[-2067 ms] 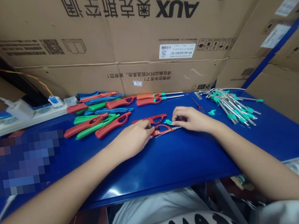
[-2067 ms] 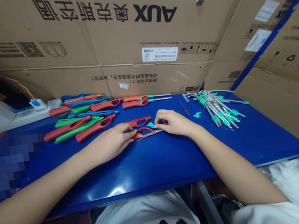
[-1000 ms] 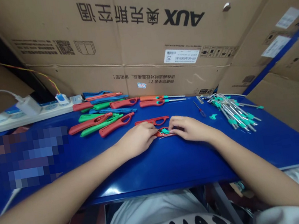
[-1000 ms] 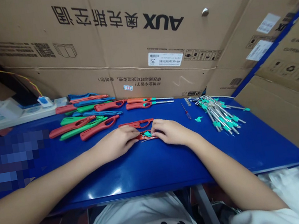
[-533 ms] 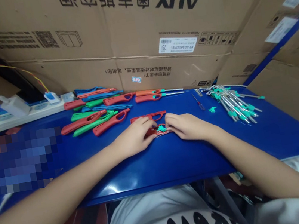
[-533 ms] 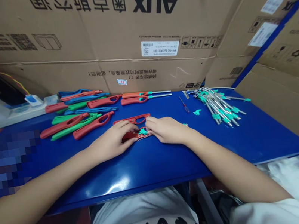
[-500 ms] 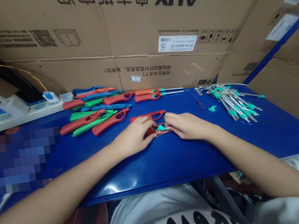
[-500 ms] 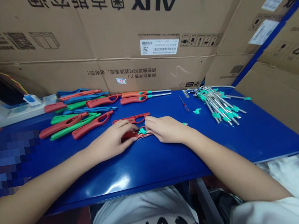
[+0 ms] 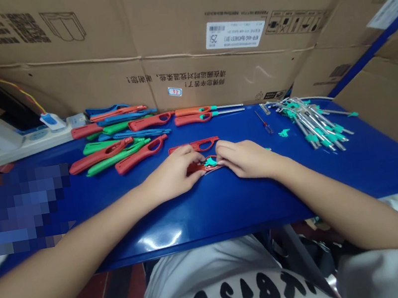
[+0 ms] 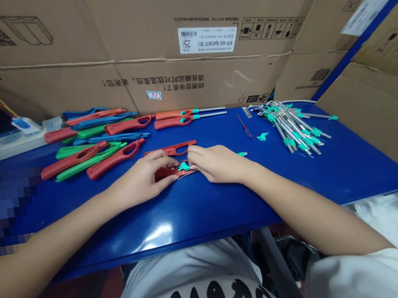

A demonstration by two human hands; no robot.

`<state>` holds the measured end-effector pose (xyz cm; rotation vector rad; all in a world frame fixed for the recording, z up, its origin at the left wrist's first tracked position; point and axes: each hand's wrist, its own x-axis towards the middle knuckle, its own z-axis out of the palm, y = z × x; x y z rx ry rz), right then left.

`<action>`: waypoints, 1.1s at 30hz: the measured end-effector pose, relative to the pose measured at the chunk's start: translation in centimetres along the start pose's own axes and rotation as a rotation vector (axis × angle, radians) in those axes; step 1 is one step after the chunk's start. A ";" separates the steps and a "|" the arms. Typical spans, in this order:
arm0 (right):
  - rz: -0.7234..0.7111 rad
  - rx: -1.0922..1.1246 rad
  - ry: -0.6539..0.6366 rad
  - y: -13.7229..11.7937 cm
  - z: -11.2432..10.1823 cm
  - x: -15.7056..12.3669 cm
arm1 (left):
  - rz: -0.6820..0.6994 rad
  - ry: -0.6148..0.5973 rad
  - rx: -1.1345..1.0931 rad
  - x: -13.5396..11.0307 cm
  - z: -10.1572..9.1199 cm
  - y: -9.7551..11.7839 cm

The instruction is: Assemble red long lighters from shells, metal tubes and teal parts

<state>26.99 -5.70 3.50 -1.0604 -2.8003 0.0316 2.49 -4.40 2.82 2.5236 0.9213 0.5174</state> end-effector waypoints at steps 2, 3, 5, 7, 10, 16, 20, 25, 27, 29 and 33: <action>-0.010 0.006 0.000 0.0 0.0 0.0 | 0.002 -0.004 0.001 0.0 0.0 -0.1; -0.015 0.007 -0.002 -0.1 -0.1 0.0 | 0.002 -0.004 -0.002 0.1 0.0 -0.1; -0.018 0.006 -0.006 -0.1 -0.1 0.0 | 0.001 -0.001 -0.008 0.1 0.1 -0.2; -0.018 0.002 -0.010 -0.2 -0.1 0.0 | 0.001 0.001 -0.010 0.1 0.1 -0.3; -0.014 -0.016 -0.024 -0.3 -0.2 0.1 | 0.004 0.010 -0.004 0.1 0.2 -0.3; -0.026 -0.108 -0.096 -0.7 -0.7 0.3 | 0.023 0.029 -0.004 0.0 0.2 -0.1; -0.035 -0.128 -0.101 -0.7 -0.8 0.2 | 0.034 0.029 0.028 0.0 0.4 -0.1; -0.031 -0.103 -0.082 -0.6 -0.6 0.1 | 0.074 0.034 0.049 -0.2 0.4 -0.1; -0.033 -0.076 -0.065 -0.5 -0.6 0.1 | 0.103 0.021 0.096 -0.2 0.4 0.0; -0.027 -0.015 -0.035 -0.3 -0.6 0.0 | 0.122 0.007 0.151 -0.3 0.4 0.0; 0.045 0.139 0.089 0.7 -1.1 -0.5 | 0.144 -0.008 0.220 -0.3 0.3 0.1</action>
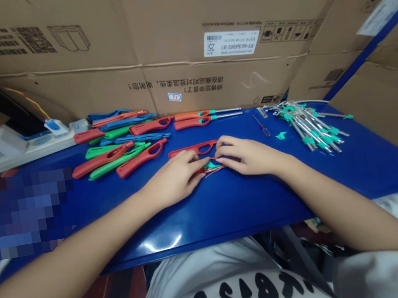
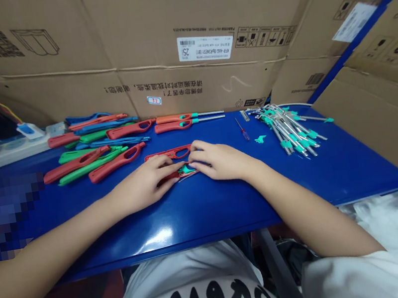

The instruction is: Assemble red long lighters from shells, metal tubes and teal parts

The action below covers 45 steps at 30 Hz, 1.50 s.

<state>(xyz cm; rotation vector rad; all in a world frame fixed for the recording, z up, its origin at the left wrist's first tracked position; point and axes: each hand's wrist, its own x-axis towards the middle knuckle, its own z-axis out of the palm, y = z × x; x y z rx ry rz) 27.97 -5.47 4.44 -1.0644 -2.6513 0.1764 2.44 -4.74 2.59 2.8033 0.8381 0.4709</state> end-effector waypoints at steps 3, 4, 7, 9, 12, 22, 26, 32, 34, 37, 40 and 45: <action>0.142 -0.050 0.125 1.7 -1.0 -0.5 | 0.018 -0.032 0.051 0.0 -0.3 0.1; 0.224 -0.095 0.166 2.4 -1.3 -0.7 | 0.024 -0.043 0.068 0.0 -0.4 0.1; 0.534 -0.241 0.230 4.9 -2.6 -1.6 | 0.037 -0.067 0.118 -0.1 -0.6 0.3; 0.781 -0.316 0.269 6.7 -3.5 -2.4 | 0.040 -0.075 0.158 -0.2 -0.7 0.4; 1.117 -0.336 0.251 9.0 -4.8 -3.7 | 0.047 -0.086 0.211 -0.3 -1.2 0.4; 1.292 -0.315 0.249 12.7 -5.5 -6.2 | 0.070 -0.123 0.259 -0.7 -3.0 -0.1; 0.979 -0.303 0.363 13.8 -3.6 -5.6 | 0.074 -0.132 0.265 -0.6 -2.9 0.0; 0.779 -0.113 0.301 14.7 -1.0 -3.7 | 0.070 -0.122 0.235 -0.7 -2.7 -0.1; 0.803 -0.101 0.272 14.9 -0.6 -3.7 | 0.063 -0.101 0.208 -0.7 -2.7 -0.2; 0.863 -0.097 0.235 15.1 -0.5 -4.2 | 0.058 -0.083 0.203 -0.8 -2.6 -0.2; 0.927 -0.115 0.204 15.0 -0.9 -4.7 | 0.062 -0.114 0.274 -0.8 -2.4 -0.2; 0.921 -0.164 0.218 14.5 -1.2 -4.3 | 0.076 -0.125 0.372 -1.2 -1.3 -0.5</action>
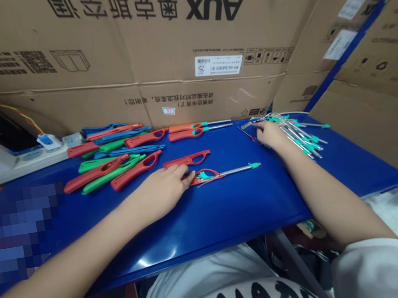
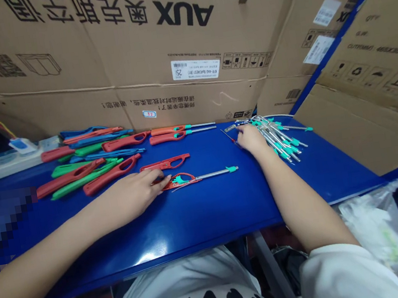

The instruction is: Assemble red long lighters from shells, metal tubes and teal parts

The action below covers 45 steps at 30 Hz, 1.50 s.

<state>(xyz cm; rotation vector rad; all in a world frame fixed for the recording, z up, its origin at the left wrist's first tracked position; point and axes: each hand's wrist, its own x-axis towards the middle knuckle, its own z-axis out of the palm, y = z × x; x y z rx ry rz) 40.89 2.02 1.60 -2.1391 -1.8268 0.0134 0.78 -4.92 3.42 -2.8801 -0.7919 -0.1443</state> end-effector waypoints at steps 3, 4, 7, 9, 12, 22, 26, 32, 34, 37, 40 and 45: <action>-0.116 0.021 -0.005 -0.4 0.3 0.1 | 0.000 0.001 0.039 0.0 0.3 0.0; -0.152 0.032 -0.020 -0.5 0.4 0.2 | 0.003 -0.002 0.040 0.1 0.3 0.0; -0.209 0.053 -0.035 -0.4 0.6 0.3 | -0.009 -0.018 0.001 0.4 -0.2 0.1; -0.197 0.050 0.001 -0.3 0.5 0.2 | -0.032 -0.005 -0.043 0.5 -0.6 0.3; -0.148 0.035 0.057 -0.2 0.2 0.1 | -0.054 0.058 -0.103 0.6 -0.7 0.4; 0.120 0.006 0.113 0.0 -0.4 0.3 | -0.146 0.136 -0.143 0.6 -1.2 -0.3; 0.186 0.013 0.061 0.0 -0.6 0.2 | -0.175 0.117 -0.155 0.6 -1.4 -0.3; 0.237 -0.001 0.006 0.1 -1.4 0.0 | -0.114 0.121 -0.257 0.6 -1.6 -0.4; 0.225 0.003 0.009 -0.2 -1.8 -0.1 | -0.112 0.117 -0.262 0.6 -1.6 -0.2; 0.183 0.039 0.033 -1.2 -2.3 -0.5 | -0.141 0.105 -0.283 0.6 -1.4 -0.1; 0.108 0.114 0.035 -3.2 -2.2 -1.3 | -0.147 0.084 -0.341 0.6 -1.1 -0.3; -0.171 0.580 -0.057 -9.1 -1.2 -4.6 | -0.290 0.208 -0.574 1.2 -0.4 -0.1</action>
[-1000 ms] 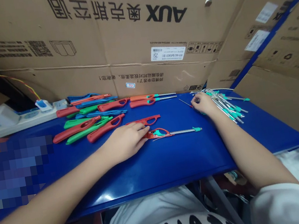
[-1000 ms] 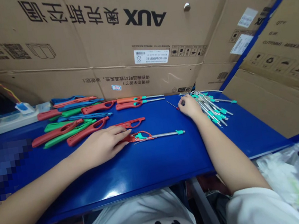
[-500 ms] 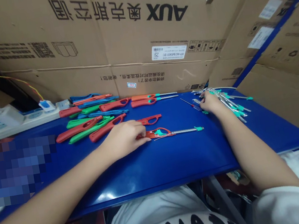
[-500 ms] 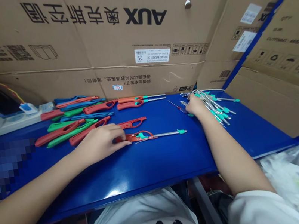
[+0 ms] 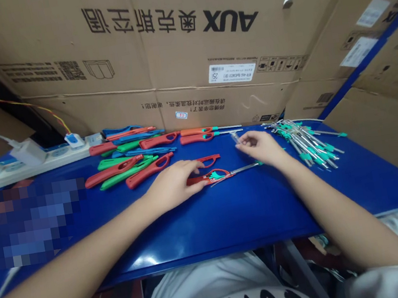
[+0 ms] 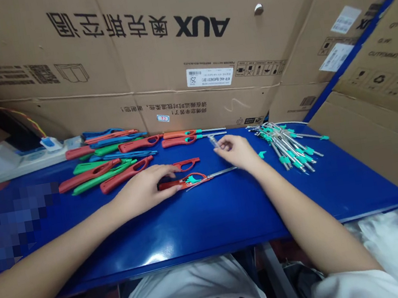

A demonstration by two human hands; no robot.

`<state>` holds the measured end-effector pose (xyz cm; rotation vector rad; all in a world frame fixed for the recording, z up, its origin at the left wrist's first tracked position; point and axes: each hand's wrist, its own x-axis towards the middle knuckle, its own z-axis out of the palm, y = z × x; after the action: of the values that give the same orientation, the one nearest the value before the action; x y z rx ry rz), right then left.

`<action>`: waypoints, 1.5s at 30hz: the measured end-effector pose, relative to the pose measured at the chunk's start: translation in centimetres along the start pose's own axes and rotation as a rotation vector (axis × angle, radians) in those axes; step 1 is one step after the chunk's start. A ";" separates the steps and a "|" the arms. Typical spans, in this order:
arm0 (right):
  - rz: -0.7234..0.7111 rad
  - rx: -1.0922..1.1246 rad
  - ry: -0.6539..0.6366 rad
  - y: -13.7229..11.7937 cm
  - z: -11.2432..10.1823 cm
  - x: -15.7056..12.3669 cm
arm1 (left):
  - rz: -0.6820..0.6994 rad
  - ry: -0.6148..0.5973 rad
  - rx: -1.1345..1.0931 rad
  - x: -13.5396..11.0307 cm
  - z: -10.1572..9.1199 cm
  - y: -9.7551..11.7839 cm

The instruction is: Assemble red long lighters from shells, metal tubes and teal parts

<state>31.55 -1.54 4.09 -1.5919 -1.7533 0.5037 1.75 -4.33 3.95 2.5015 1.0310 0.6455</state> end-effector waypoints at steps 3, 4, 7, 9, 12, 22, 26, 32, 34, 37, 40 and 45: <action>-0.103 0.293 -0.167 -3.6 2.9 -2.0 | -0.158 0.152 -0.437 0.4 1.0 0.4; -0.130 0.357 -0.207 -4.6 3.6 -2.6 | -0.204 0.163 -0.577 0.5 1.3 0.6; -0.280 0.352 -0.265 -6.5 5.0 -3.7 | -0.204 0.202 -0.792 0.7 1.6 1.2; -0.421 0.263 -0.284 -6.7 4.9 -3.8 | -0.209 0.230 -0.837 0.5 1.4 1.4; -0.573 0.051 -0.384 -6.1 3.8 -3.6 | -0.275 0.269 -0.881 0.3 0.9 1.2; -0.614 -0.345 -0.510 -4.7 3.7 -4.3 | -0.369 0.155 -0.997 0.3 2.1 -0.1; -0.597 -0.222 -0.527 -4.4 3.2 -4.1 | -0.332 0.104 -0.958 0.3 2.4 -0.4; -0.651 -0.292 -0.534 -4.1 2.3 -4.1 | -0.269 0.117 -0.791 -0.3 2.9 -1.1; -0.704 -0.353 -0.503 -4.1 2.3 -4.0 | -0.263 0.110 -0.727 -0.4 3.0 -1.1; -0.778 -0.446 -0.441 -4.2 2.6 -4.0 | -0.266 0.081 -0.657 -0.5 2.8 -0.9; -0.814 -0.474 -0.409 -4.1 2.7 -4.0 | -0.266 0.061 -0.639 -0.4 2.6 -0.5; -0.772 -0.293 -0.407 -3.8 2.9 -4.1 | -0.230 0.051 -0.627 -0.3 2.3 -0.1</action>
<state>26.83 -5.64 3.83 -0.8831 -2.6532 0.1938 2.74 -4.86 1.87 1.8070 0.9328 0.8125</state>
